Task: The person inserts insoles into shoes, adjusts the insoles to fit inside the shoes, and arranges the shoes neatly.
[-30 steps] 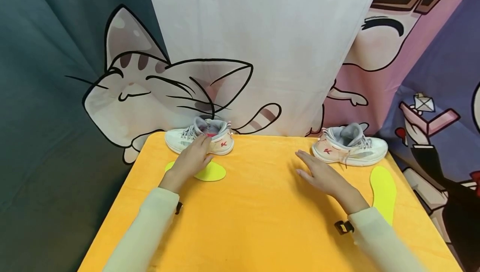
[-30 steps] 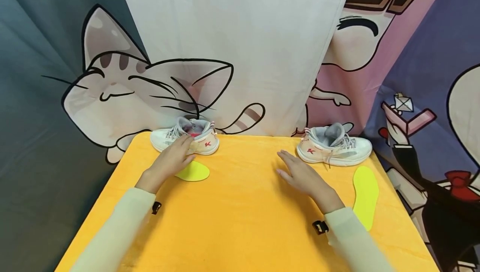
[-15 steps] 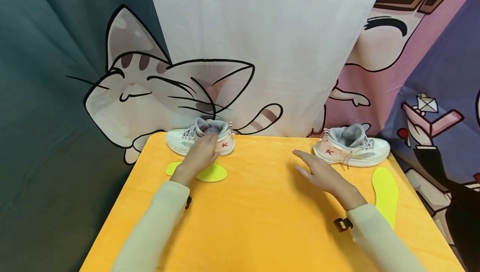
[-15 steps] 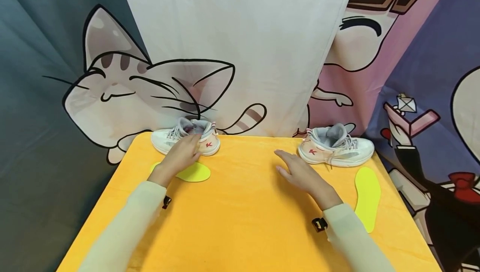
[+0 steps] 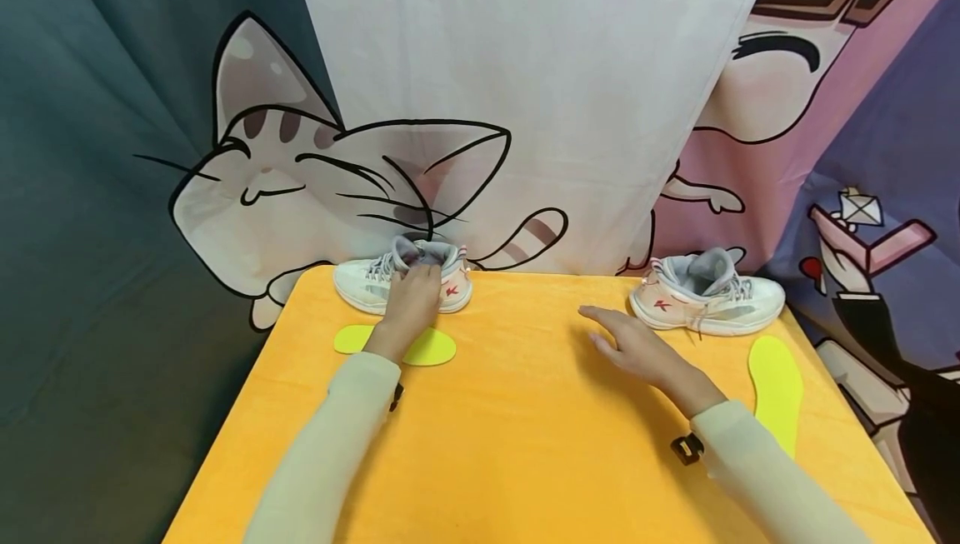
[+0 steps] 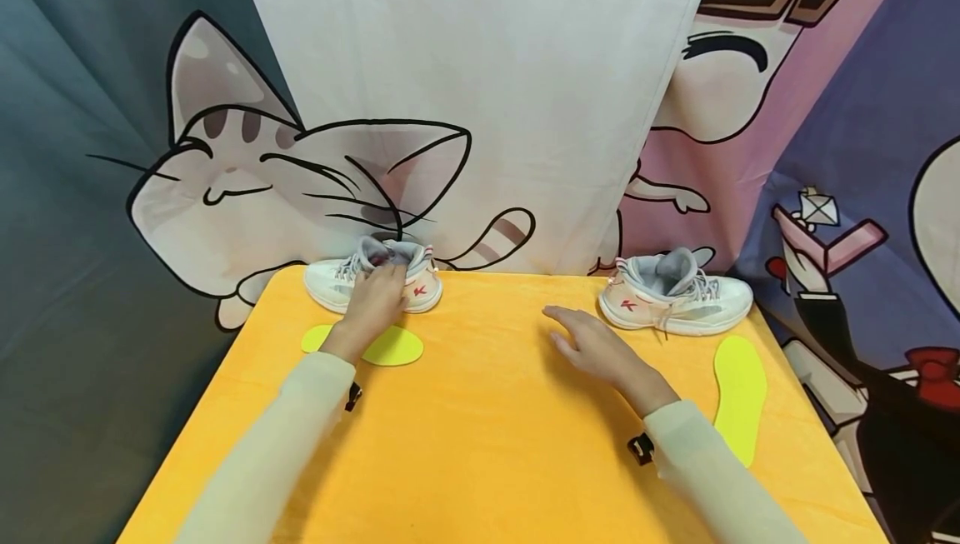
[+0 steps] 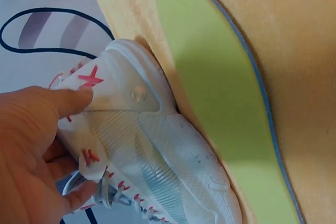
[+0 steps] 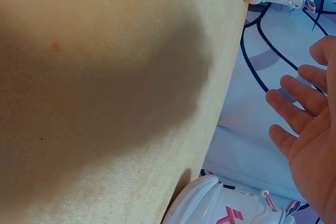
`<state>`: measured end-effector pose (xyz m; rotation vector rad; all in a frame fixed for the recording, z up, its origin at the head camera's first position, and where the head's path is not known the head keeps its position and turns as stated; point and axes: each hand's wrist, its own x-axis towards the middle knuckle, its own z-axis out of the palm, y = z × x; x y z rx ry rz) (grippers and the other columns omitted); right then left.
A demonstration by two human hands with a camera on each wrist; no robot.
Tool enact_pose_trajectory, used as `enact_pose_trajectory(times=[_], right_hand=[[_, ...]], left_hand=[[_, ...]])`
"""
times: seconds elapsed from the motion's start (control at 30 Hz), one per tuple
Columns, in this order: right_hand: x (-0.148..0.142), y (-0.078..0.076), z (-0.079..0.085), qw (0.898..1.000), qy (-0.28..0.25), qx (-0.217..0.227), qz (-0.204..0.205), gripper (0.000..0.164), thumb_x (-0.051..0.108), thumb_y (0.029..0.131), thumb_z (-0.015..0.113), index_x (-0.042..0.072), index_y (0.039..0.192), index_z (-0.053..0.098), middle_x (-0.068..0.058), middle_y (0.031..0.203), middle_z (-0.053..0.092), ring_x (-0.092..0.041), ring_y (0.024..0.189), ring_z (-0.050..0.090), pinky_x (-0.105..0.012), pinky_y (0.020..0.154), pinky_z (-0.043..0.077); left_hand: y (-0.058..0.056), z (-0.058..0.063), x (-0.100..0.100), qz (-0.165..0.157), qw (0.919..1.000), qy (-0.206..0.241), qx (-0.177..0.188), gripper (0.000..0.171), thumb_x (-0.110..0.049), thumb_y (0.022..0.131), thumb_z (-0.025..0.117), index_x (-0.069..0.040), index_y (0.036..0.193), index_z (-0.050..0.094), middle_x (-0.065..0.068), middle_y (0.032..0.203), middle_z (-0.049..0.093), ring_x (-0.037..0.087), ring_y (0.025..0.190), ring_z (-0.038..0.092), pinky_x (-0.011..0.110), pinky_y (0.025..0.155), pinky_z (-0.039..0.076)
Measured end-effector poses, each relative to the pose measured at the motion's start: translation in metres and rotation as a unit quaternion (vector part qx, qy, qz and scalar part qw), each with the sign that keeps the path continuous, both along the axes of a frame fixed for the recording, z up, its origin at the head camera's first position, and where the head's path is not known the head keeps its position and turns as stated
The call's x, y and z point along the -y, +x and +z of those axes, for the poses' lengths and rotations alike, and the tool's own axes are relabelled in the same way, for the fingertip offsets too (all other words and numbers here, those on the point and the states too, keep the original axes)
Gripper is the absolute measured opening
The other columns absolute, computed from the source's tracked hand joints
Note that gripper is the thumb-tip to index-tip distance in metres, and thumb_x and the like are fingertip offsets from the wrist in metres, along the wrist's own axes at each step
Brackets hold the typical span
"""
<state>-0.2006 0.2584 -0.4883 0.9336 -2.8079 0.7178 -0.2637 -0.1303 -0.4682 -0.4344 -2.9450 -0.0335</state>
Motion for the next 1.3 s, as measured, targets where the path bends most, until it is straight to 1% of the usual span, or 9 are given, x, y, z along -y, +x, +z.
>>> enact_pose_trajectory(times=[0.07, 0.17, 0.33, 0.53, 0.7, 0.83, 0.97, 1.13, 1.3], right_hand=[[0.000, 0.001, 0.000, 1.000, -0.001, 0.005, -0.002, 0.044, 0.012, 0.101, 0.064, 0.003, 0.143, 0.057, -0.020, 0.143, 0.061, -0.040, 0.130, 0.060, -0.058, 0.108, 0.048], [0.000, 0.003, -0.001, 1.000, -0.005, 0.018, -0.007, 0.043, 0.012, 0.102, 0.064, 0.004, 0.144, 0.058, -0.020, 0.143, 0.061, -0.040, 0.130, 0.060, -0.058, 0.107, 0.048], [-0.001, 0.003, -0.002, 0.999, -0.003, 0.040, -0.013, 0.043, 0.014, 0.104, 0.062, 0.006, 0.146, 0.056, -0.019, 0.145, 0.060, -0.039, 0.131, 0.059, -0.058, 0.108, 0.047], [-0.001, 0.001, -0.001, 0.999, -0.001, 0.040, -0.011, 0.043, 0.015, 0.104, 0.061, 0.006, 0.146, 0.056, -0.019, 0.144, 0.061, -0.038, 0.132, 0.060, -0.057, 0.108, 0.047], [0.001, 0.000, 0.001, 0.999, -0.006, 0.052, -0.013, 0.044, 0.015, 0.104, 0.062, 0.007, 0.147, 0.055, -0.019, 0.144, 0.061, -0.038, 0.132, 0.059, -0.057, 0.108, 0.047], [0.004, -0.001, 0.003, 0.999, -0.011, 0.051, -0.010, 0.044, 0.014, 0.103, 0.062, 0.007, 0.147, 0.056, -0.020, 0.142, 0.062, -0.039, 0.131, 0.060, -0.058, 0.108, 0.047], [0.007, -0.004, 0.004, 0.999, -0.011, 0.050, -0.003, 0.044, 0.014, 0.103, 0.061, 0.007, 0.147, 0.056, -0.021, 0.142, 0.062, -0.039, 0.131, 0.060, -0.057, 0.109, 0.047], [0.011, -0.008, 0.007, 0.999, -0.011, 0.053, 0.004, 0.045, 0.014, 0.103, 0.062, 0.007, 0.147, 0.055, -0.020, 0.142, 0.062, -0.038, 0.131, 0.060, -0.057, 0.109, 0.047], [0.014, -0.010, 0.012, 0.998, -0.008, 0.069, -0.003, 0.046, 0.015, 0.104, 0.061, 0.008, 0.149, 0.053, -0.018, 0.146, 0.059, -0.038, 0.133, 0.058, -0.057, 0.110, 0.046]], left_hand=[[-0.001, -0.002, -0.002, 0.004, 0.9998, 0.001, -0.018, 0.025, -0.013, 0.102, 0.063, -0.001, 0.124, 0.061, 0.016, 0.123, 0.067, 0.032, 0.116, 0.062, 0.051, 0.090, 0.047], [-0.001, -0.005, -0.003, 0.010, 0.9993, 0.000, -0.035, 0.017, -0.006, 0.104, 0.056, -0.002, 0.120, 0.060, 0.015, 0.117, 0.068, 0.032, 0.111, 0.063, 0.049, 0.087, 0.046], [-0.002, -0.006, -0.002, 0.016, 0.9988, -0.001, -0.047, 0.015, -0.002, 0.103, 0.055, -0.002, 0.117, 0.059, 0.016, 0.114, 0.068, 0.032, 0.109, 0.064, 0.050, 0.086, 0.045], [-0.002, -0.007, 0.001, 0.014, 0.9980, -0.016, -0.060, 0.017, -0.004, 0.101, 0.061, -0.004, 0.118, 0.061, 0.015, 0.116, 0.070, 0.032, 0.109, 0.065, 0.050, 0.086, 0.047], [0.001, -0.009, 0.003, 0.007, 0.9969, -0.024, -0.075, 0.016, -0.006, 0.101, 0.061, -0.004, 0.117, 0.062, 0.014, 0.113, 0.070, 0.032, 0.107, 0.064, 0.050, 0.084, 0.047], [0.006, -0.009, 0.003, -0.001, 0.9963, -0.028, -0.081, 0.015, -0.007, 0.101, 0.062, -0.006, 0.116, 0.062, 0.012, 0.112, 0.069, 0.032, 0.106, 0.063, 0.050, 0.084, 0.046], [0.015, -0.009, 0.000, -0.021, 0.9956, -0.029, -0.087, 0.017, -0.008, 0.100, 0.063, -0.007, 0.117, 0.062, 0.010, 0.113, 0.067, 0.031, 0.106, 0.062, 0.049, 0.081, 0.044], [0.028, -0.006, -0.009, -0.052, 0.9910, -0.027, -0.120, 0.014, -0.008, 0.101, 0.062, -0.007, 0.114, 0.063, 0.009, 0.109, 0.066, 0.030, 0.103, 0.062, 0.048, 0.077, 0.042], [0.040, -0.004, -0.020, -0.082, 0.9853, -0.027, -0.148, 0.015, -0.007, 0.099, 0.061, -0.007, 0.114, 0.064, 0.009, 0.105, 0.066, 0.030, 0.098, 0.062, 0.046, 0.073, 0.042]])
